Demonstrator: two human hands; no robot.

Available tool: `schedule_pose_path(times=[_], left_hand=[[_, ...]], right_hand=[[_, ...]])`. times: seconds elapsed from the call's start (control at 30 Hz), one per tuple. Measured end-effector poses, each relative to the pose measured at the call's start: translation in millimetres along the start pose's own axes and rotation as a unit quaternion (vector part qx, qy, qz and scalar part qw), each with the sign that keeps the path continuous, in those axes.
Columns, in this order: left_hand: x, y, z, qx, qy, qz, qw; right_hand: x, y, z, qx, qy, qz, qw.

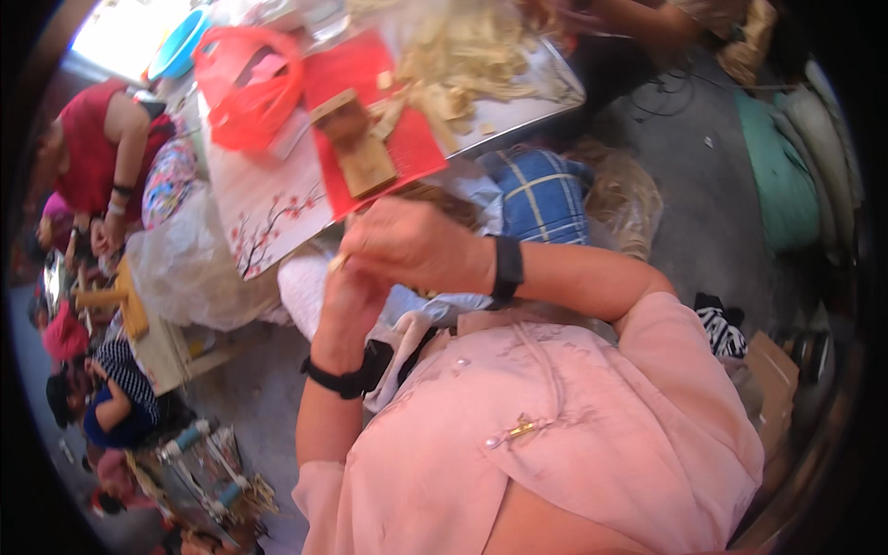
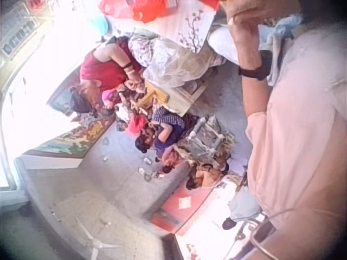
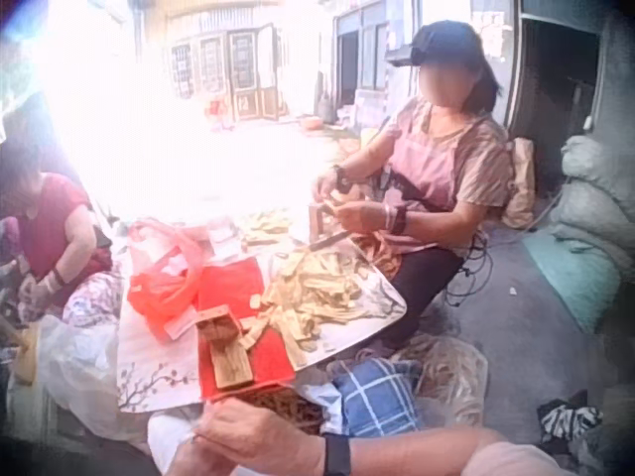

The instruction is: The person takes thin strips of material, possibly dough or craft paper, and folds them through a wooden mold on a table, placing the resulting folded items into a bag in their lap.

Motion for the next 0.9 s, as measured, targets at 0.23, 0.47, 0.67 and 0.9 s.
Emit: schedule_pose_path(times=[0.23,0.47,0.67,0.9], left_hand=[[1.2,6.0,-16.1,0.073,0.005,0.020,0.997],[-14.0,41.3,-43.8,0.665,0.376,-0.024,0.645],[-33.8,57.5,-60.0,0.626,0.503,-0.038,0.594],[-7.2,23.7,-46.6,0.400,0.227,0.048,0.887]], right_hand=[[-3.4,9.0,-10.8,0.303,0.300,0.040,0.904],[-2.7,-6.1,-32.2,0.125,0.185,-0.060,0.973],[-8.2,12.1,-38.2,0.433,0.382,-0.009,0.816],[2.7,-14.2,-13.6,0.055,0.178,0.034,0.982]])
Point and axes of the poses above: each hand's wrist, its own x-axis towards the middle knuckle, its own y-axis out of the palm, z = x × y, the point moved 6 cm from there along x, towards the middle knuckle, and after that the axes turned 5 degrees about z, right-handed, at the moved point
